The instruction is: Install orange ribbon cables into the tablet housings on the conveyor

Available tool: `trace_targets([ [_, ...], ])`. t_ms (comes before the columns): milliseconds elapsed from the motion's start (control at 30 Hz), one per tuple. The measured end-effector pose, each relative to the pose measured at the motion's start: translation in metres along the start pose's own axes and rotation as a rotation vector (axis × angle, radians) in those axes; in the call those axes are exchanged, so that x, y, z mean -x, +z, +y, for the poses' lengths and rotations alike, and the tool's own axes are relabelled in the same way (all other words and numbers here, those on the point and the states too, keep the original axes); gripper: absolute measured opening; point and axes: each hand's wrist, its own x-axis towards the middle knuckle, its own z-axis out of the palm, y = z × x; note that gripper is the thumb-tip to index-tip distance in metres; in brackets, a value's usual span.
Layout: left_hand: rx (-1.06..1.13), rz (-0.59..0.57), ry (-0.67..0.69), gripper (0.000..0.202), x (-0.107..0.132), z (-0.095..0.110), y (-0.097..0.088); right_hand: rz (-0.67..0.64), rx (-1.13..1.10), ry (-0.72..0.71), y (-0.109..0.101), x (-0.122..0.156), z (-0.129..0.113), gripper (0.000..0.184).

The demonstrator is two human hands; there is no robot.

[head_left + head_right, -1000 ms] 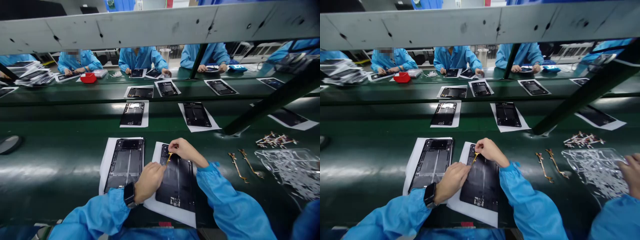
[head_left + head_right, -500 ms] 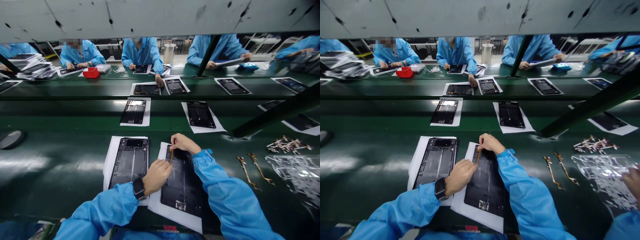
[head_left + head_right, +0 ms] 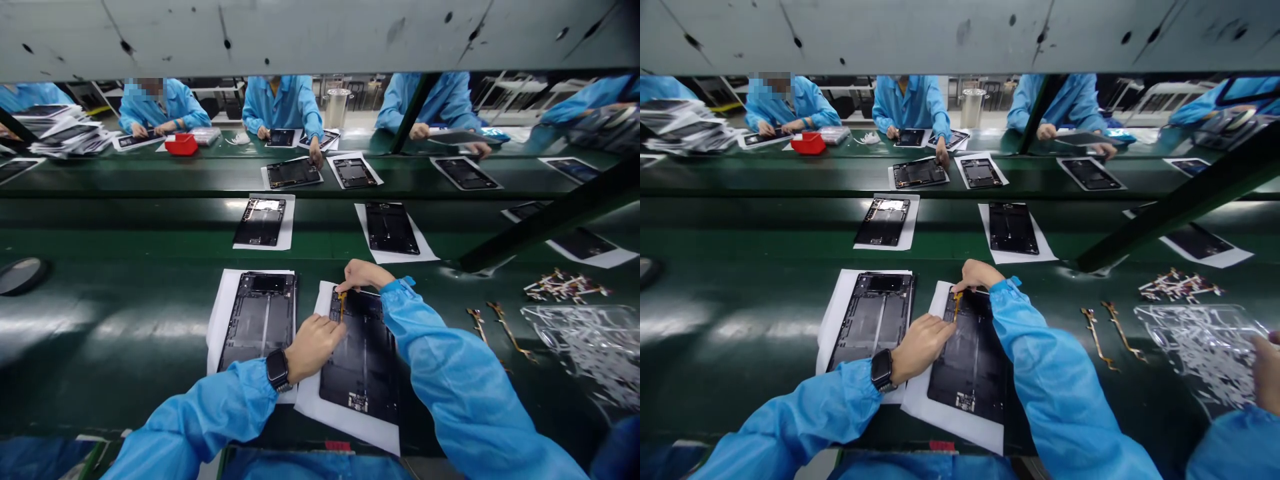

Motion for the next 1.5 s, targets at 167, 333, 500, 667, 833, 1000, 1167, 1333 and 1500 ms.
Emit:
trace_targets([
  [167,0.019,-0.018,0.004,0.014,-0.001,0.0,-0.003,0.149,0.103,-0.032,0.018,0.022,-0.002,0.038],
  [333,0.024,-0.003,0.006,0.014,0.0,0.0,-0.003,0.278,0.184,-0.168,0.033,0.036,0.001,0.027],
  [500,0.034,0.086,-0.005,0.016,0.001,-0.001,0.001,0.4,0.211,-0.209,0.046,0.039,0.005,0.024],
  [667,0.046,0.165,0.068,0.024,0.002,-0.004,0.007,0.49,0.194,-0.21,0.058,0.042,0.016,0.026],
  [833,0.054,0.111,0.103,0.025,0.003,-0.006,0.011,0.487,0.091,-0.191,0.058,0.038,0.024,0.029],
  [1000,0.043,0.08,0.111,0.022,0.005,-0.006,0.009,0.502,0.058,-0.195,0.059,0.036,0.027,0.03],
  [1167,0.039,0.08,0.123,0.021,0.005,-0.006,0.004,0.517,0.064,-0.208,0.06,0.039,0.027,0.03],
  [1333,0.046,0.053,0.126,0.022,0.004,-0.007,0.003,0.508,0.045,-0.192,0.058,0.041,0.025,0.03],
  [1500,0.028,0.005,0.124,0.026,0.003,-0.006,0.0,0.496,0.041,-0.182,0.057,0.04,0.025,0.029],
])
